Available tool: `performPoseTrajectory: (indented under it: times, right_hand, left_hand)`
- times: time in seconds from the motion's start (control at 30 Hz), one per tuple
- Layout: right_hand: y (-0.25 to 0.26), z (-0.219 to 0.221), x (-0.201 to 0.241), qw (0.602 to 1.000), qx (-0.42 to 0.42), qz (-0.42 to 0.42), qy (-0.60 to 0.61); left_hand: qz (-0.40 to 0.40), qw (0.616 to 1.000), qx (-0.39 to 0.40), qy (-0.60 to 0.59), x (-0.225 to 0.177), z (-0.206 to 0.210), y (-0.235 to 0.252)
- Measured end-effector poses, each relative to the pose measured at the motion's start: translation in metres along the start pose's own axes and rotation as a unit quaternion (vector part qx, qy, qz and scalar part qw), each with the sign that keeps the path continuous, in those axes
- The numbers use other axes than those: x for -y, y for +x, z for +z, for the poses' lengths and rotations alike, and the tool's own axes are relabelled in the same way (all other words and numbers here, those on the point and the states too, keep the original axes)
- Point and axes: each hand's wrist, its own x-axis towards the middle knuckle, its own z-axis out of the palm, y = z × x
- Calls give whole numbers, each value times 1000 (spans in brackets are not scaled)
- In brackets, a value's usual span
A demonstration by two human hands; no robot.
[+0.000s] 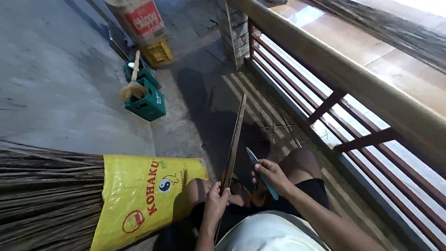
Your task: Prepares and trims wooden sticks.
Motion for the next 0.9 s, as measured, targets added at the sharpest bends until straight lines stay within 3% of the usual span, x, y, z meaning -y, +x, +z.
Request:
performPoseTrajectory:
  times: [0.13,0.23,0.53,0.9]
  right_hand:
    - [-18,9,2,988,124,66,-60]
    - [-18,17,-4,977,167,114,-65]
    - [-12,32,-8,967,187,142,-99]
    - [-3,54,1,964,168,200,-42]
  left_hand:
    - [-14,999,-18,-28,-1,-2,1]
    - [-7,999,-20,-45,0,0,2]
    - [1,998,-32,-57,6,4,-1]
    - [125,983,-131,17,23,21,-2]
